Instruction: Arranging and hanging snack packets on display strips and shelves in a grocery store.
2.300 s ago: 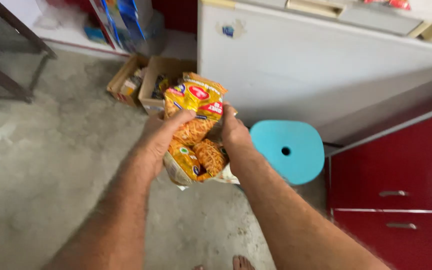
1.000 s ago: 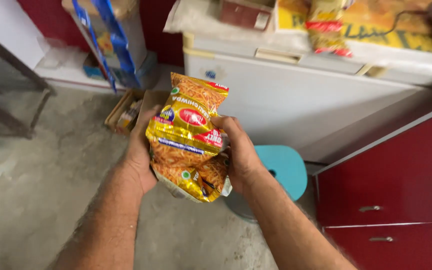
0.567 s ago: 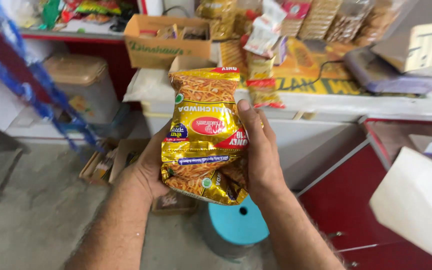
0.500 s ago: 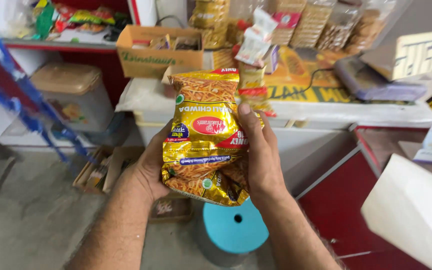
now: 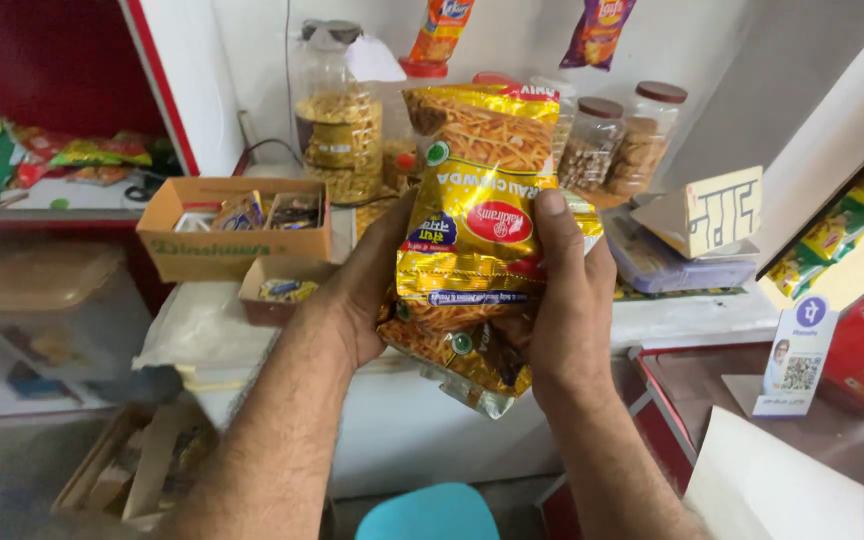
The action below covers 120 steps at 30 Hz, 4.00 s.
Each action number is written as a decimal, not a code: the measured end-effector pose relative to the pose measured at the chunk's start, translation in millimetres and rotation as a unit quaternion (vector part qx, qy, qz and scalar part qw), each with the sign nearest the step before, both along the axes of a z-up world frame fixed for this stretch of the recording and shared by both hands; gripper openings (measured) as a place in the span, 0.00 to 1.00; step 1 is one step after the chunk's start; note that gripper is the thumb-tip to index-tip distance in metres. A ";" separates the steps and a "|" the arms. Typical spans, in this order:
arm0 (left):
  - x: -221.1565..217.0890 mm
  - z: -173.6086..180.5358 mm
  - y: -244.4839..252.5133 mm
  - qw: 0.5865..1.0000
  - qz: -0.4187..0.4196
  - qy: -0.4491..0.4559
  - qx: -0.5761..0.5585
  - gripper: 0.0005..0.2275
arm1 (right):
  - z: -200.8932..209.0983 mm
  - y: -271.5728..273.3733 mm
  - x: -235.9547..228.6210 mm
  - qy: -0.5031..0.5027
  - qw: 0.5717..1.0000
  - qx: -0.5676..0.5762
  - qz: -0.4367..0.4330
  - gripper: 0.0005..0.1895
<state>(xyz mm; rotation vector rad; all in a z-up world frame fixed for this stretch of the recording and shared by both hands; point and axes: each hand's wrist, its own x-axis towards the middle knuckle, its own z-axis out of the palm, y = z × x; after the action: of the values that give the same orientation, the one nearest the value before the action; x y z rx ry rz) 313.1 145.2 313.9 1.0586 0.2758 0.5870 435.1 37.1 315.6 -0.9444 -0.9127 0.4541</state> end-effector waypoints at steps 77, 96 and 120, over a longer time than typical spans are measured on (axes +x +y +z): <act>206.9 -84.2 342.3 0.874 0.082 0.475 -0.059 0.20 | 10.6 334.8 210.4 -0.033 0.773 -0.614 0.158 0.33; 288.3 178.6 387.5 0.931 0.126 0.308 0.151 0.17 | 244.5 360.9 271.5 -0.144 0.890 -0.431 0.023 0.31; 265.2 448.5 350.8 0.774 0.307 0.205 0.514 0.15 | 481.6 340.4 257.0 -0.373 0.864 -0.308 -0.141 0.38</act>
<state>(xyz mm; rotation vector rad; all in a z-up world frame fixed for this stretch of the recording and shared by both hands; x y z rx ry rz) 578.4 496.1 762.5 2.2143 0.7502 1.1560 692.1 377.5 797.3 -1.8942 -1.3247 0.1003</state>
